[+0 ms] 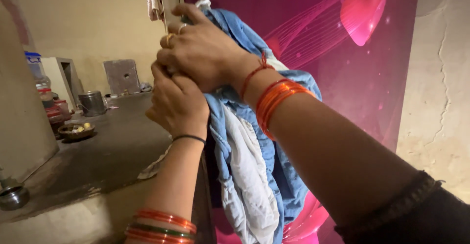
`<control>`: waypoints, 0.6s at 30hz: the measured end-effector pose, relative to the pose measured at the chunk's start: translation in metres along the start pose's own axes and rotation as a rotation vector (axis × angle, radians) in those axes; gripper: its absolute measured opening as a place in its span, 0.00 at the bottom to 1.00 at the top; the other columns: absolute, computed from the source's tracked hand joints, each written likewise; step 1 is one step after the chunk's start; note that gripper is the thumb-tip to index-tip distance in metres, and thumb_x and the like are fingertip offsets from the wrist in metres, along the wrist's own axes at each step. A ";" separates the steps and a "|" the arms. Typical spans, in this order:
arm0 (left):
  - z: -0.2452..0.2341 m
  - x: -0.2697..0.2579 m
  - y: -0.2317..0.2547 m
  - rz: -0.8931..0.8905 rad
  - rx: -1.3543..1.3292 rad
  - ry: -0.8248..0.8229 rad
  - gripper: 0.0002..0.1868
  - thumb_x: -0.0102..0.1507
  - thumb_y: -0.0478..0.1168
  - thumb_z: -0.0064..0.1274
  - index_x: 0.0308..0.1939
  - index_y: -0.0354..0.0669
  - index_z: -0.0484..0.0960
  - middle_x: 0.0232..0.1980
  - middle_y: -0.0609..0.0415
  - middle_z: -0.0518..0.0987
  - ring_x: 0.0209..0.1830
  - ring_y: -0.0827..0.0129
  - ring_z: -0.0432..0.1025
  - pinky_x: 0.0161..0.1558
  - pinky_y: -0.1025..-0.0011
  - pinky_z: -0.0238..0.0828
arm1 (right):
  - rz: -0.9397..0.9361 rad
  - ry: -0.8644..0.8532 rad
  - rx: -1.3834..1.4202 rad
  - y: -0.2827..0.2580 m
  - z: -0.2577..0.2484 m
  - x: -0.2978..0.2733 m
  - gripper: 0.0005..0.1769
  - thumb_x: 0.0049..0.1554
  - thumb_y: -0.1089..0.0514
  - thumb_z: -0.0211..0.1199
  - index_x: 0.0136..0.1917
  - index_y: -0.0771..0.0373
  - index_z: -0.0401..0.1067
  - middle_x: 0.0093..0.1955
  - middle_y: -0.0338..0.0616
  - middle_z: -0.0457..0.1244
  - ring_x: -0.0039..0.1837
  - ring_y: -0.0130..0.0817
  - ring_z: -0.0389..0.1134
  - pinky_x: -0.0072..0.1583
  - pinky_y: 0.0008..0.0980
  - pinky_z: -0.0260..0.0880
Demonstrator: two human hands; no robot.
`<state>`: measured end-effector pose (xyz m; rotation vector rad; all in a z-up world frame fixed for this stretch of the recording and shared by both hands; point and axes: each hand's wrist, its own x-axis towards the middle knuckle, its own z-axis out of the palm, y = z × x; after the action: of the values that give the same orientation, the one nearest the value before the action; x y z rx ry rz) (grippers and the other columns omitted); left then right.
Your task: The person wipes a large pink floral poster on a wall using a blue and white cloth. They scrub the edges and surface of the poster with both hands, moving the cloth across different areas to clean it.
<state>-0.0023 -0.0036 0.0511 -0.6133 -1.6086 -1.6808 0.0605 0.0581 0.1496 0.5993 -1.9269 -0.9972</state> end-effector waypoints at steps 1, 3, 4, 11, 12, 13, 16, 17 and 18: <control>0.002 0.000 0.000 0.019 -0.020 0.009 0.23 0.64 0.46 0.33 0.60 0.50 0.74 0.50 0.42 0.84 0.48 0.40 0.76 0.50 0.41 0.64 | 0.001 0.003 -0.009 0.002 0.001 -0.001 0.07 0.53 0.51 0.63 0.42 0.54 0.76 0.39 0.39 0.66 0.54 0.44 0.70 0.73 0.57 0.47; 0.005 0.000 0.000 0.055 -0.056 0.035 0.23 0.64 0.45 0.33 0.60 0.50 0.74 0.51 0.43 0.84 0.50 0.42 0.77 0.52 0.43 0.65 | -0.006 0.013 -0.023 0.006 0.004 -0.003 0.07 0.53 0.51 0.62 0.42 0.55 0.76 0.39 0.38 0.66 0.54 0.44 0.69 0.73 0.57 0.47; 0.003 0.002 -0.001 0.058 -0.048 0.049 0.23 0.64 0.45 0.33 0.60 0.50 0.74 0.52 0.43 0.84 0.50 0.42 0.77 0.51 0.43 0.65 | -0.016 0.050 -0.047 0.005 0.005 -0.001 0.07 0.53 0.51 0.63 0.42 0.54 0.75 0.39 0.38 0.67 0.56 0.44 0.69 0.73 0.56 0.48; 0.000 -0.007 -0.006 0.037 -0.111 0.023 0.25 0.63 0.45 0.30 0.62 0.52 0.73 0.52 0.46 0.84 0.51 0.45 0.77 0.52 0.44 0.64 | -0.005 0.090 -0.111 -0.002 0.011 -0.007 0.08 0.52 0.49 0.65 0.41 0.54 0.76 0.41 0.39 0.67 0.59 0.45 0.67 0.73 0.52 0.49; -0.001 -0.007 -0.007 0.041 -0.120 0.016 0.25 0.63 0.45 0.30 0.62 0.52 0.73 0.52 0.47 0.84 0.51 0.46 0.78 0.53 0.45 0.64 | -0.007 0.112 -0.121 -0.003 0.012 -0.008 0.09 0.52 0.49 0.65 0.40 0.54 0.75 0.41 0.38 0.67 0.60 0.45 0.67 0.73 0.52 0.49; -0.002 -0.009 -0.007 0.043 -0.123 0.020 0.25 0.63 0.45 0.30 0.62 0.52 0.73 0.52 0.47 0.85 0.50 0.46 0.78 0.53 0.44 0.63 | -0.008 0.120 -0.120 -0.004 0.013 -0.009 0.09 0.53 0.48 0.65 0.41 0.54 0.76 0.41 0.38 0.67 0.60 0.45 0.67 0.74 0.52 0.49; -0.004 -0.017 -0.012 0.037 -0.124 0.019 0.26 0.63 0.45 0.30 0.63 0.52 0.73 0.51 0.46 0.85 0.50 0.45 0.78 0.53 0.45 0.64 | 0.002 0.122 -0.108 -0.012 0.015 -0.013 0.09 0.54 0.48 0.65 0.42 0.54 0.76 0.42 0.38 0.67 0.59 0.43 0.68 0.76 0.52 0.47; -0.005 -0.020 -0.015 0.031 -0.123 0.014 0.26 0.64 0.45 0.30 0.63 0.52 0.72 0.50 0.46 0.85 0.49 0.45 0.78 0.53 0.45 0.65 | 0.009 0.110 -0.105 -0.015 0.016 -0.014 0.10 0.54 0.47 0.64 0.42 0.54 0.76 0.42 0.38 0.67 0.59 0.43 0.68 0.76 0.52 0.47; -0.005 -0.022 -0.016 0.025 -0.125 0.009 0.26 0.64 0.45 0.30 0.64 0.53 0.72 0.49 0.45 0.85 0.49 0.45 0.78 0.53 0.46 0.66 | 0.016 0.099 -0.104 -0.017 0.017 -0.016 0.10 0.54 0.47 0.64 0.42 0.54 0.76 0.41 0.38 0.67 0.58 0.43 0.68 0.76 0.52 0.47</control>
<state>-0.0002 -0.0050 0.0231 -0.6840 -1.4921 -1.7724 0.0549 0.0667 0.1225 0.5624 -1.7792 -1.0327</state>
